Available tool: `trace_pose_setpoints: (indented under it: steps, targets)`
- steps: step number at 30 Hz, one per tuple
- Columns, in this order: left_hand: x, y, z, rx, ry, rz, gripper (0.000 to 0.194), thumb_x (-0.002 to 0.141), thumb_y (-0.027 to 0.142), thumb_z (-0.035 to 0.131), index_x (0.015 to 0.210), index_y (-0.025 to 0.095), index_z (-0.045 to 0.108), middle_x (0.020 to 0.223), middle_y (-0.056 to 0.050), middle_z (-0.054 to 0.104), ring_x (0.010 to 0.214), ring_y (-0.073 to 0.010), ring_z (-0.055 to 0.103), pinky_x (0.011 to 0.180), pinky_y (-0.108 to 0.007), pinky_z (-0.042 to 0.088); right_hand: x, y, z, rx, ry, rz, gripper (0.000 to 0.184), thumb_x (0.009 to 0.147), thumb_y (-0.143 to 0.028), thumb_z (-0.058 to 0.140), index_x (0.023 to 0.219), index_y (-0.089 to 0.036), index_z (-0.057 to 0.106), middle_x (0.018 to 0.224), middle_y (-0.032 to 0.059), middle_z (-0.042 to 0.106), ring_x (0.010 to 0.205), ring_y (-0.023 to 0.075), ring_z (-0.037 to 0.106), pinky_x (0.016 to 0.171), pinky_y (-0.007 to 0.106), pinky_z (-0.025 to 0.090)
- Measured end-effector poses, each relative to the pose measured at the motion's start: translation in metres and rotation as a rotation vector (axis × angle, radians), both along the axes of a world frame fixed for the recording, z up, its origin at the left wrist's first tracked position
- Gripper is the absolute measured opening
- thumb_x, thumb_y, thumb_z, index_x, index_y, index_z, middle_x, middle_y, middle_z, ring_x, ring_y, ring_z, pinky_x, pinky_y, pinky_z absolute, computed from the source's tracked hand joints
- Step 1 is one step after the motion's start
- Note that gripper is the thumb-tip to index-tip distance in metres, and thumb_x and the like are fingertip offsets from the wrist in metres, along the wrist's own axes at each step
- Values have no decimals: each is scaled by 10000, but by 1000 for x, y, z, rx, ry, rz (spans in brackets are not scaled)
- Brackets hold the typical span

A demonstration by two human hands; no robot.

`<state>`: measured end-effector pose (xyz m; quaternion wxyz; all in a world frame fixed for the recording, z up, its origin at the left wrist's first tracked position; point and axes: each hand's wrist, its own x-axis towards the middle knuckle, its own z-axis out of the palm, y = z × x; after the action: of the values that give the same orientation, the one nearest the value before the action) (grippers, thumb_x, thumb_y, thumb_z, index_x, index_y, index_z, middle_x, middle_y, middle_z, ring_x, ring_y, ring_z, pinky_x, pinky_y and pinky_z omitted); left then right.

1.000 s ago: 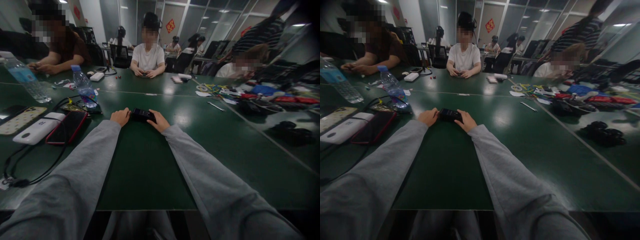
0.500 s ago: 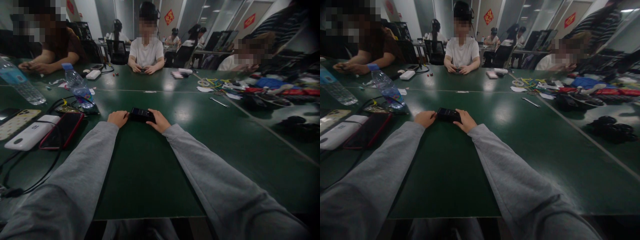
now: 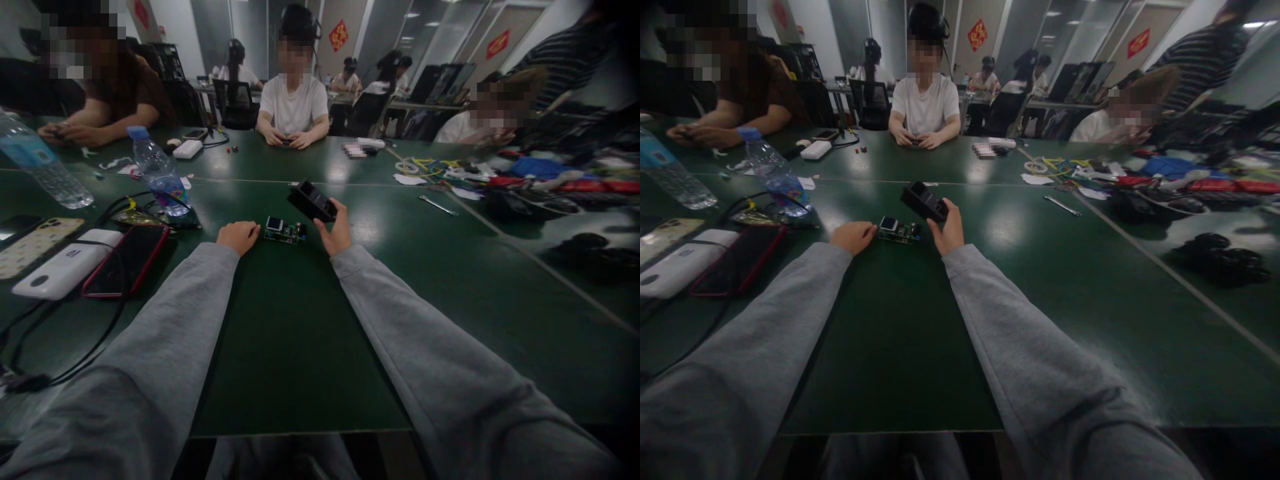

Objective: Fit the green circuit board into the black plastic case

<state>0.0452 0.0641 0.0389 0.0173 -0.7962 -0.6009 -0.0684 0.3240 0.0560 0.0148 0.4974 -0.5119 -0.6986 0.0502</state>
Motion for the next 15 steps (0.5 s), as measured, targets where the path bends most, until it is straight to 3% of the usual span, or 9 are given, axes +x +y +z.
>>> trace_pose_setpoints:
  steps: [5, 8, 15]
  targets:
    - [0, 0, 0, -10, -7, -16, 425, 1029, 438, 303, 1003, 228, 672, 1051, -100, 714, 906, -252, 669, 715, -333, 455, 12, 13, -15, -165, 8, -206, 586, 823, -288, 621, 1356, -188, 396, 1336, 194, 518, 1264, 358, 503, 1087, 622, 391]
    - [0, 0, 0, -14, -10, -16, 414, 1029, 437, 309, 1002, 234, 669, 1038, -93, 713, 905, -246, 668, 719, -327, 453, 14, 13, -22, -242, -26, -275, 564, 768, -295, 678, 1282, -233, 456, 1272, 158, 553, 1233, 385, 495, 1034, 684, 396]
    - [-1, 0, 0, -4, -9, -22, 432, 1029, 449, 294, 1007, 232, 668, 1052, -97, 717, 906, -256, 668, 706, -340, 452, 18, 11, -24, -193, -78, -237, 742, 747, -336, 701, 1410, -279, 374, 1357, 159, 391, 1301, 407, 387, 996, 696, 414]
